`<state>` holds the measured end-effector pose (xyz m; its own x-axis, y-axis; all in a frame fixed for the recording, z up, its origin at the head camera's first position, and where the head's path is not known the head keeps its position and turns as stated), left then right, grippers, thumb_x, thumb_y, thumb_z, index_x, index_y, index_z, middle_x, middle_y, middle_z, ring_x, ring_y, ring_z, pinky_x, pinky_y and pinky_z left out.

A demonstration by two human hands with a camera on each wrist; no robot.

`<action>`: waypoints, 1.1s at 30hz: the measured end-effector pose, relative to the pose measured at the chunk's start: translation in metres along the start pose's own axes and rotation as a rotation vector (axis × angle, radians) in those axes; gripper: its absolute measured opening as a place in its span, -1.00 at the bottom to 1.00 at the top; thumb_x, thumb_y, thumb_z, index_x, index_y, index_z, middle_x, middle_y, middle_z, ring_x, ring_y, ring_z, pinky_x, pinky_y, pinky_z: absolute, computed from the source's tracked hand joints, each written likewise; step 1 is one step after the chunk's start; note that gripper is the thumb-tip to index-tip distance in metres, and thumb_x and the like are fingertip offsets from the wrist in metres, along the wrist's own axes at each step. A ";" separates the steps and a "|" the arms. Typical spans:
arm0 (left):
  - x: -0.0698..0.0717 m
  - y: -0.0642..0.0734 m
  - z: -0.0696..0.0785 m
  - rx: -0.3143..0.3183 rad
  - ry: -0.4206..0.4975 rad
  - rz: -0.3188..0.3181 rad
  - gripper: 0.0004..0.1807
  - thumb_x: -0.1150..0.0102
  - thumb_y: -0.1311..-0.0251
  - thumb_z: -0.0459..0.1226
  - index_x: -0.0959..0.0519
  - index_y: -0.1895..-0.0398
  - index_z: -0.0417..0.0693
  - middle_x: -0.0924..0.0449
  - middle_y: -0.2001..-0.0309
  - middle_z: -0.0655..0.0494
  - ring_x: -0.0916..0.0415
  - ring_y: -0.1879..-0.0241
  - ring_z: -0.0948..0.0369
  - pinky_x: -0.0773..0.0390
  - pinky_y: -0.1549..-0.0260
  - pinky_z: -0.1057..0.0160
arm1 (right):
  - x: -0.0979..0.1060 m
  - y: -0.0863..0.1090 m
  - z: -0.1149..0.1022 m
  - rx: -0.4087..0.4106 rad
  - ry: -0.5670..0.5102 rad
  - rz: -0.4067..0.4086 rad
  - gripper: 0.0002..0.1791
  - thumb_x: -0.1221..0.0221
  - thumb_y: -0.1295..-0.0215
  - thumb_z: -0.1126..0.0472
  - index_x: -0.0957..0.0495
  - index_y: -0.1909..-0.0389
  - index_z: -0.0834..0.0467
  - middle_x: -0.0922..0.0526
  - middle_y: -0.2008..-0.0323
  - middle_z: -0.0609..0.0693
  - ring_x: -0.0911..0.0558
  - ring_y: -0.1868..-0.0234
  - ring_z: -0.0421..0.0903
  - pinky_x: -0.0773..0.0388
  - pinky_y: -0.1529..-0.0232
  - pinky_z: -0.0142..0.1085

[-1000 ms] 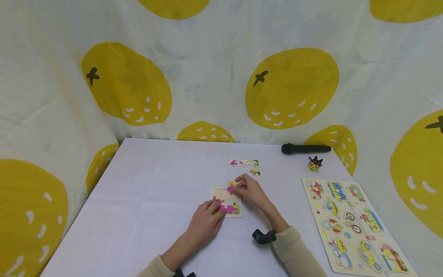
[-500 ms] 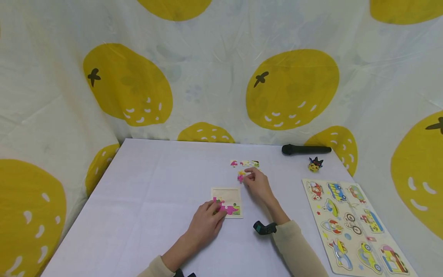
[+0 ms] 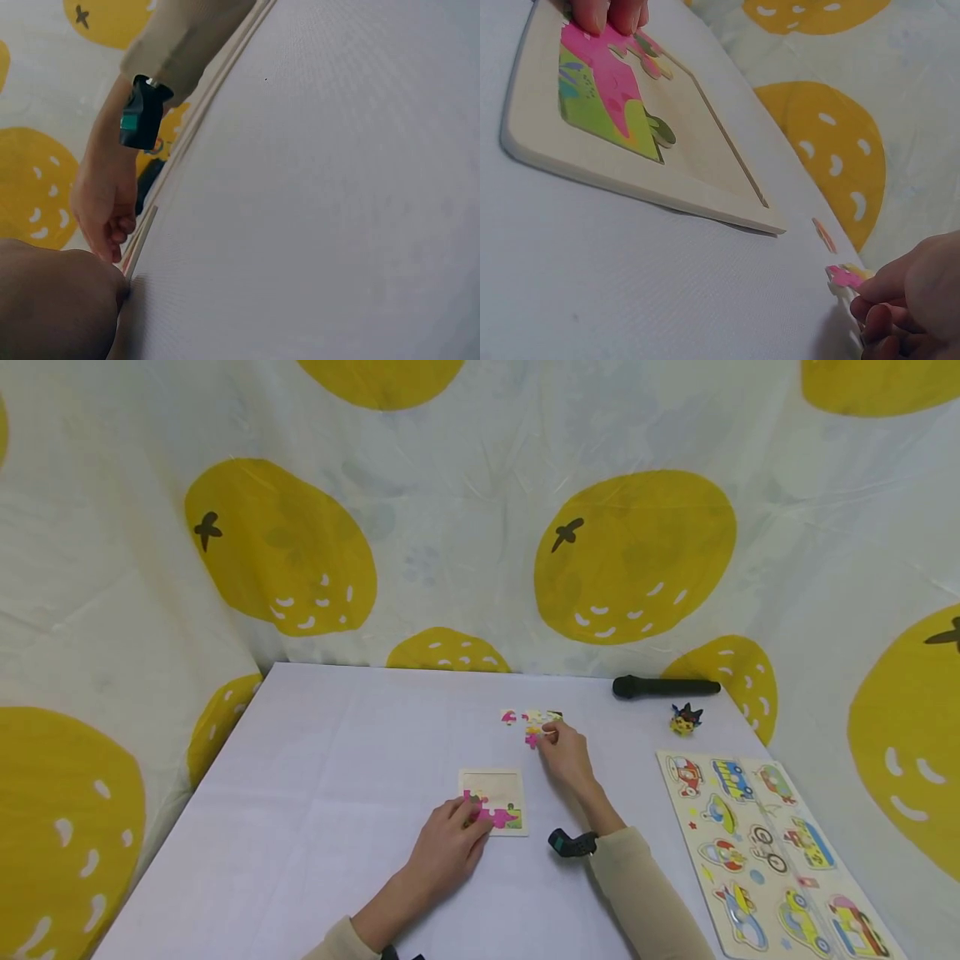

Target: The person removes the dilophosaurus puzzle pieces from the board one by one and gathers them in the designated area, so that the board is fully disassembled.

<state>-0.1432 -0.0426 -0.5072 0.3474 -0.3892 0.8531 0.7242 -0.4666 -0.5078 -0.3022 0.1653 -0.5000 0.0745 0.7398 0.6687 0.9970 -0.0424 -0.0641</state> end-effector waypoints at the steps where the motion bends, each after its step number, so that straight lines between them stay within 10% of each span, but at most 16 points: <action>1: 0.000 0.000 0.000 0.000 0.000 0.000 -0.84 -0.34 -0.22 -0.15 -0.74 0.15 0.15 -0.67 0.08 0.11 -0.57 -0.03 0.03 -0.60 -0.06 0.04 | 0.000 -0.001 0.000 0.002 0.004 0.007 -0.67 -0.16 -0.34 0.30 -0.57 -0.07 0.34 -0.69 0.22 0.20 -0.59 0.27 -0.02 -0.51 0.27 -0.30; 33: -0.002 0.000 -0.001 -0.011 -0.006 0.014 -0.84 -0.36 -0.19 -0.15 -0.75 0.16 0.16 -0.68 0.08 0.11 -0.58 -0.04 0.04 -0.61 -0.06 0.06 | -0.015 0.001 -0.001 0.034 0.193 0.017 -0.67 -0.23 -0.37 0.17 -0.65 -0.02 0.30 -0.60 0.26 0.13 -0.50 0.23 -0.01 -0.48 0.20 -0.22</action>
<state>-0.1445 -0.0422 -0.5093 0.3616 -0.3909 0.8464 0.7125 -0.4697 -0.5213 -0.3026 0.1533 -0.5089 0.0967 0.5969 0.7965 0.9946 -0.0288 -0.0992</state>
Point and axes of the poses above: each hand's wrist, its own y-axis away from the middle knuckle, its own x-axis out of the back of the hand, z = x × y, the point moved 5 cm from there along -y, towards the middle knuckle
